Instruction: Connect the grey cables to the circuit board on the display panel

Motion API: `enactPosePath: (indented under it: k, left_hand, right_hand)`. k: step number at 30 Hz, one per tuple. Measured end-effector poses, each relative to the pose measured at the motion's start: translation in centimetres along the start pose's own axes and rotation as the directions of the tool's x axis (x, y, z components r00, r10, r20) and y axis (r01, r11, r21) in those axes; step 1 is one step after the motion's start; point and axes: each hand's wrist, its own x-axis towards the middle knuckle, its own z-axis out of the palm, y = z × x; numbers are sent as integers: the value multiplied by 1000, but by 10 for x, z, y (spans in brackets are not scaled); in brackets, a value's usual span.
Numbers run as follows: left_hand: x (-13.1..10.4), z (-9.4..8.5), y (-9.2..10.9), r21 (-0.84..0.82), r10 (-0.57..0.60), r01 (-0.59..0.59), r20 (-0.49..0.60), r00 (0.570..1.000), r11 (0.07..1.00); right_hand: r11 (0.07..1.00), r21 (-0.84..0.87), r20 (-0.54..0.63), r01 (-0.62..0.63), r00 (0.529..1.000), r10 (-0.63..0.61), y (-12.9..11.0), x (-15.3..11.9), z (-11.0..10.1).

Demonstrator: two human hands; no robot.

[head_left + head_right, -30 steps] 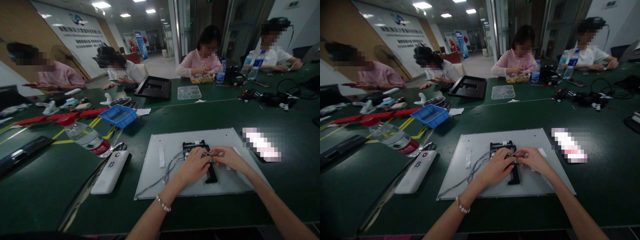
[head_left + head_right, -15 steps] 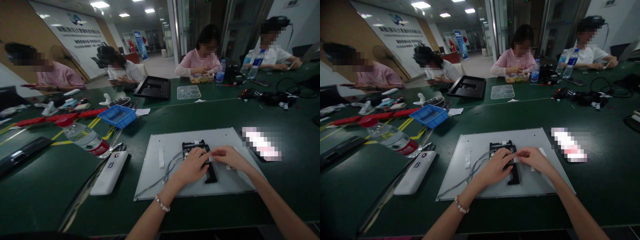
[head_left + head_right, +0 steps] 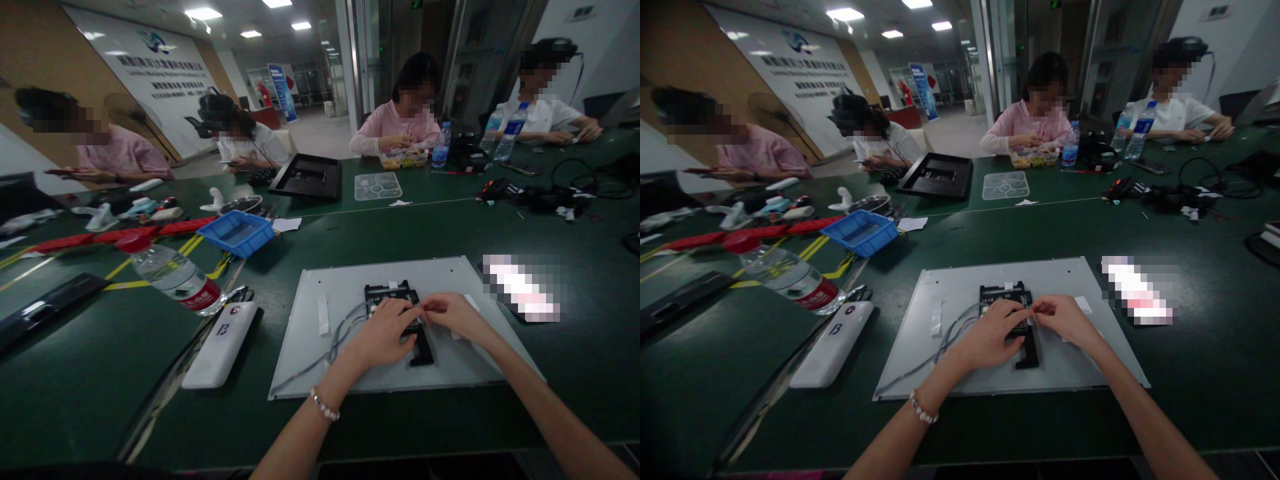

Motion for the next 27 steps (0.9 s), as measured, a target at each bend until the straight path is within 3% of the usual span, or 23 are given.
enactPosePath:
  k: [16, 27]
  left_hand:
    - [1, 2, 3, 74, 10, -10, -3, 1000, 997]
    - [2, 2, 4, 163, 28, -27, -1, 1000, 986]
  right_hand:
    - [999, 20, -6, -26, 1000, 27, 0, 1, 1]
    - [990, -111, -42, 90, 995, -96, -9, -2, -2]
